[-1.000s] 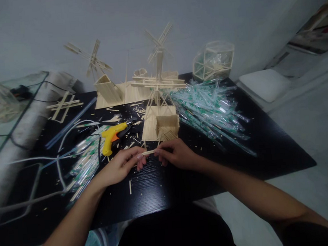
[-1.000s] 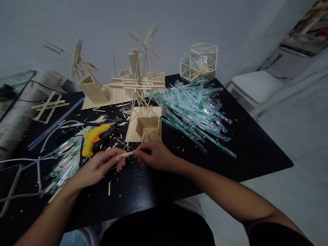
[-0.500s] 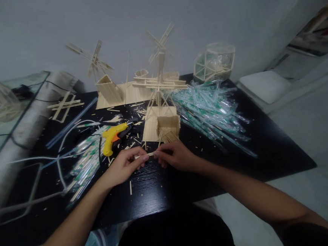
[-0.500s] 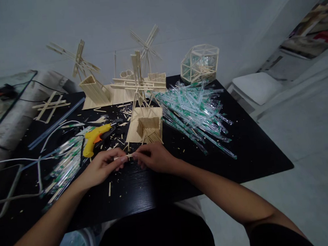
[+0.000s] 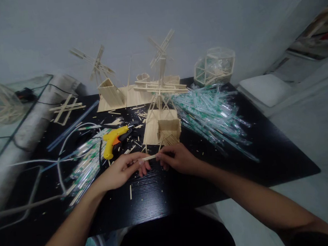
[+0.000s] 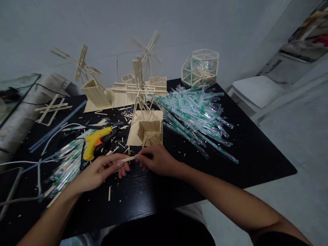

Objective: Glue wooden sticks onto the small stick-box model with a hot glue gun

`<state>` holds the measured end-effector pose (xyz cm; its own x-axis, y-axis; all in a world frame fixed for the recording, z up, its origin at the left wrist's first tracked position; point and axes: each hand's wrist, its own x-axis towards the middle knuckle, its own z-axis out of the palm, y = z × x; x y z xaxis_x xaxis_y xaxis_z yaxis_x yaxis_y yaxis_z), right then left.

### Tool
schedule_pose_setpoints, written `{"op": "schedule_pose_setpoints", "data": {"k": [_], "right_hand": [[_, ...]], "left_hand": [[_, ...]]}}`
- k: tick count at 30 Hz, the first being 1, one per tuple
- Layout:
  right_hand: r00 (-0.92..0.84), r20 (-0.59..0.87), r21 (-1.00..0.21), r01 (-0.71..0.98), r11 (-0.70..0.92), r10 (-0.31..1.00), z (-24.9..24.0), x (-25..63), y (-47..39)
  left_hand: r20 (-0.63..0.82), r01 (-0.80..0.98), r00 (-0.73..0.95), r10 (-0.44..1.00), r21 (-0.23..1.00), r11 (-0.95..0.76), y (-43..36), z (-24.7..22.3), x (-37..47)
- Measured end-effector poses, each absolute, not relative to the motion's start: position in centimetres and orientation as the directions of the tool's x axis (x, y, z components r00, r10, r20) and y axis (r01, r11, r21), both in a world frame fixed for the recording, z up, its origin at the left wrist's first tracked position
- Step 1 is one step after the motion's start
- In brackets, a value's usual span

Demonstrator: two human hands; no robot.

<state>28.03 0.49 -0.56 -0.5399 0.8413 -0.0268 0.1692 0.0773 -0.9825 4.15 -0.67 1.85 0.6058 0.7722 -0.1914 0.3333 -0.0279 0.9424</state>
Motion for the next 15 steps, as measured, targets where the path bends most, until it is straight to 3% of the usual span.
{"op": "schedule_pose_setpoints", "data": {"k": [9, 15], "right_hand": [[-0.542, -0.003, -0.979, 0.173, 0.108, 0.84, -0.8, 27.8, 0.2], [-0.544, 0.004, -0.972, 0.195, 0.13, 0.839, -0.5, 27.7, 0.3]], "left_hand": [[-0.157, 0.472, 0.412, 0.898, 0.879, -0.063, -1.1, 0.3, 4.7], [-0.186, 0.45, 0.49, 0.852, 0.89, -0.065, -1.3, 0.7, 4.5]]}}
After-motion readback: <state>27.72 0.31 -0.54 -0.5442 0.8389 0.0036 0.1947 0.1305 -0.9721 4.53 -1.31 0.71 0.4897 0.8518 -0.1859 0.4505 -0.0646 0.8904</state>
